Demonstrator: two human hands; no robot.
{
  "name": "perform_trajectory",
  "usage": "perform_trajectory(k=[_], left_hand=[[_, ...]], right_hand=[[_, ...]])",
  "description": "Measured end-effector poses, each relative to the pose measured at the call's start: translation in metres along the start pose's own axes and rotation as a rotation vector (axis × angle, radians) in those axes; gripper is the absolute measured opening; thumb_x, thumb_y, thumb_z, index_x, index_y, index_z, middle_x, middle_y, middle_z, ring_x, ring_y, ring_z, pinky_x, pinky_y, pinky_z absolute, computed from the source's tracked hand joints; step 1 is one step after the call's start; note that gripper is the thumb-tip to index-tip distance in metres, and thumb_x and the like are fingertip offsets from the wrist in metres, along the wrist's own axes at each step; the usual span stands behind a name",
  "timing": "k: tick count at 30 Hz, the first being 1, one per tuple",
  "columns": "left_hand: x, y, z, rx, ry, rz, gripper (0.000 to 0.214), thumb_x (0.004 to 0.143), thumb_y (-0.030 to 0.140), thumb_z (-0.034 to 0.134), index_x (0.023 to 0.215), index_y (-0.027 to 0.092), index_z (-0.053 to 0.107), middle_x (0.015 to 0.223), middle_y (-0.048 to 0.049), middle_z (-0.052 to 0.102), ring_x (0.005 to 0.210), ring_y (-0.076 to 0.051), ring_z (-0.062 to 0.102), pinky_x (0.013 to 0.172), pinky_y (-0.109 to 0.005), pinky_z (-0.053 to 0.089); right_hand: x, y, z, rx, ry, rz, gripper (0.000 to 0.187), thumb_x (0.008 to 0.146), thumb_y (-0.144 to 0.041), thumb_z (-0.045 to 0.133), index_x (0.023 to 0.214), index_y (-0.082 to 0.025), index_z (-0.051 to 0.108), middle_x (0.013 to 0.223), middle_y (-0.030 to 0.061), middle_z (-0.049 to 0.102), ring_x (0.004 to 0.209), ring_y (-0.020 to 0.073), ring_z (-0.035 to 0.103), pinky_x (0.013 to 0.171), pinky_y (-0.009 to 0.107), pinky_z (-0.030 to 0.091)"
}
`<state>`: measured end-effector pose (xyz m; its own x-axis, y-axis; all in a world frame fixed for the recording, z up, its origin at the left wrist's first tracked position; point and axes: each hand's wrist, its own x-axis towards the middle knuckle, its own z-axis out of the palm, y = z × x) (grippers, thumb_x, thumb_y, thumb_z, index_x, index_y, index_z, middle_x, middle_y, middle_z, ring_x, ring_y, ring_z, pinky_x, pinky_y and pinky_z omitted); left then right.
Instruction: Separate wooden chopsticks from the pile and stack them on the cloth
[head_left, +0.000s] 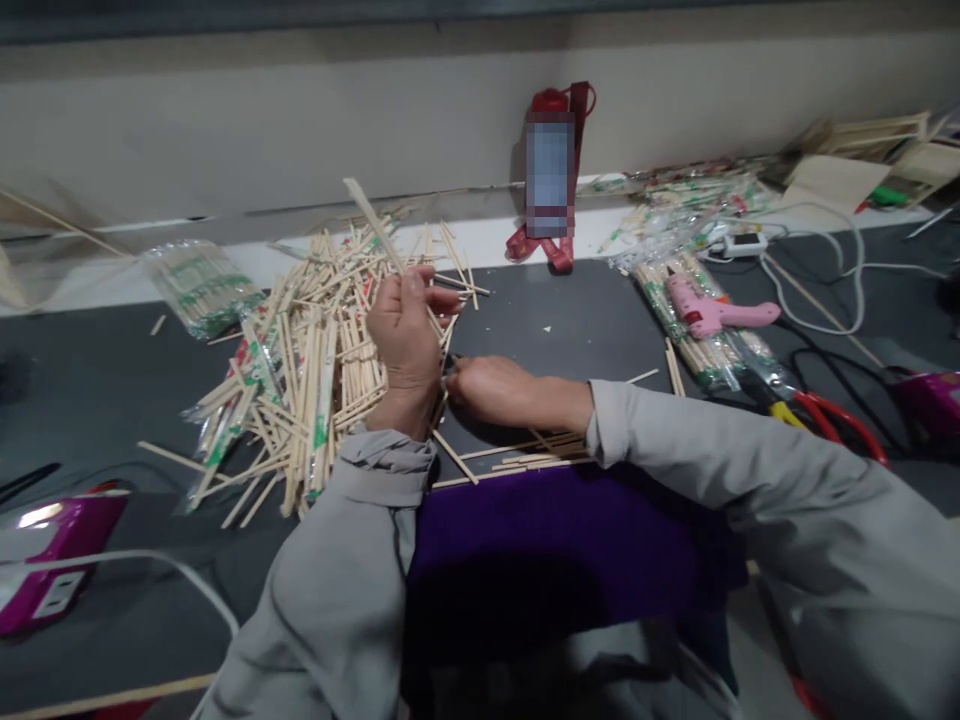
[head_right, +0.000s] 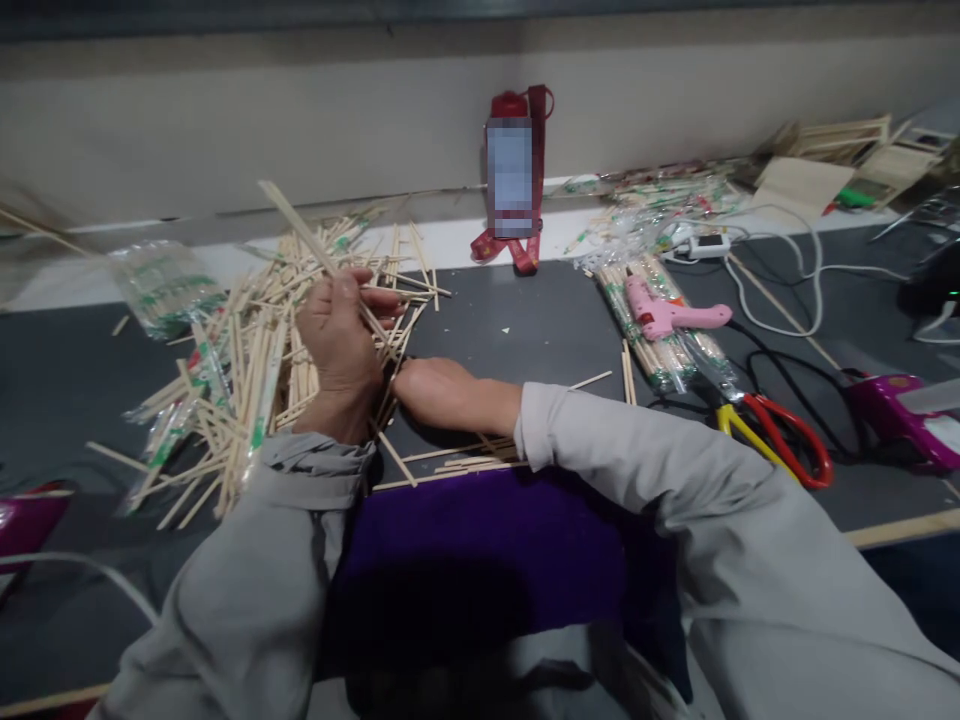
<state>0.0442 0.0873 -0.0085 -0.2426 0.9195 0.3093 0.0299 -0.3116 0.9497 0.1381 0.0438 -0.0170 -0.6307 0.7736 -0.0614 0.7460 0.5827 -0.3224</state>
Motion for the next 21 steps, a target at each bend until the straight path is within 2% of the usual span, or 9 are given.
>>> perform_trajectory(k=[2,5,7,9,11,14,17,19,21], left_hand=[[0.001,0.003,0.0,0.003,0.005,0.02,0.028,0.094,0.042,0.046,0.093,0.018,0.062,0.067,-0.0005,0.068,0.054,-0.009,0.061,0.05,-0.02,0.044],[0.0,0.006,0.0,-0.004,-0.01,0.03,0.031,0.092,0.043,0.048,0.092,0.017,0.064,0.065,-0.0011,0.067,0.053,-0.01,0.061,0.049,-0.021,0.044],[-0.001,0.007,0.001,-0.005,-0.025,0.022,0.031,0.091,0.044,0.049,0.093,0.017,0.065,0.067,-0.0016,0.068,0.055,-0.01,0.062,0.05,-0.02,0.045],[-0.001,0.008,0.0,0.011,-0.048,0.01,0.032,0.09,0.045,0.051,0.095,0.018,0.066,0.071,-0.0022,0.068,0.059,-0.01,0.062,0.052,-0.02,0.046],[-0.003,0.007,0.001,0.053,-0.108,-0.009,0.033,0.088,0.047,0.054,0.097,0.019,0.068,0.076,-0.0033,0.07,0.064,-0.011,0.063,0.054,-0.02,0.046],[-0.011,0.005,0.007,0.136,-0.27,-0.072,0.034,0.081,0.047,0.062,0.095,0.018,0.072,0.08,-0.0044,0.07,0.068,-0.012,0.062,0.054,-0.021,0.045],[-0.025,0.005,0.019,0.115,-0.436,-0.255,0.035,0.076,0.045,0.069,0.096,0.016,0.073,0.074,-0.004,0.068,0.062,-0.012,0.06,0.053,-0.021,0.045],[-0.035,0.008,0.027,0.035,-0.544,-0.426,0.037,0.074,0.044,0.071,0.096,0.014,0.072,0.07,-0.0037,0.067,0.058,-0.011,0.06,0.053,-0.022,0.046],[-0.042,0.013,0.032,-0.039,-0.642,-0.563,0.034,0.073,0.04,0.073,0.092,0.012,0.071,0.067,-0.0037,0.066,0.055,-0.011,0.06,0.053,-0.022,0.048]], right_hand=[[0.003,-0.003,0.005,-0.048,0.018,-0.035,0.029,0.091,-0.011,0.042,0.103,-0.011,0.069,0.102,0.0148,0.071,0.083,0.0192,0.067,0.069,0.027,0.048],[0.004,-0.007,0.006,-0.1,-0.002,-0.081,0.028,0.089,-0.009,0.043,0.1,-0.011,0.069,0.099,0.0143,0.071,0.084,0.0187,0.067,0.068,0.027,0.049],[0.0,-0.006,0.0,-0.106,-0.032,-0.125,0.026,0.088,-0.009,0.046,0.097,-0.013,0.07,0.097,0.0128,0.072,0.083,0.0176,0.066,0.067,0.026,0.048],[-0.01,0.005,-0.016,-0.117,-0.059,-0.121,0.024,0.086,-0.012,0.049,0.095,-0.015,0.071,0.093,0.0111,0.072,0.081,0.0176,0.066,0.065,0.026,0.047],[-0.026,0.03,-0.04,-0.171,-0.056,-0.018,0.022,0.083,-0.015,0.052,0.094,-0.015,0.071,0.09,0.0112,0.072,0.078,0.0197,0.065,0.061,0.028,0.045],[-0.058,0.089,-0.088,-0.362,0.06,0.313,0.025,0.08,-0.01,0.05,0.095,-0.01,0.07,0.091,0.0162,0.07,0.079,0.0227,0.064,0.066,0.032,0.045],[-0.095,0.14,-0.128,-0.422,0.293,0.581,0.034,0.079,-0.006,0.048,0.107,-0.01,0.066,0.104,0.018,0.067,0.089,0.0243,0.062,0.071,0.034,0.044],[-0.116,0.151,-0.14,-0.401,0.467,0.693,0.033,0.08,-0.01,0.051,0.109,-0.01,0.065,0.105,0.0182,0.066,0.09,0.025,0.061,0.072,0.035,0.044],[-0.131,0.139,-0.138,-0.257,0.569,0.693,0.019,0.082,-0.017,0.053,0.092,-0.011,0.068,0.088,0.0146,0.067,0.083,0.0232,0.061,0.07,0.035,0.044]])
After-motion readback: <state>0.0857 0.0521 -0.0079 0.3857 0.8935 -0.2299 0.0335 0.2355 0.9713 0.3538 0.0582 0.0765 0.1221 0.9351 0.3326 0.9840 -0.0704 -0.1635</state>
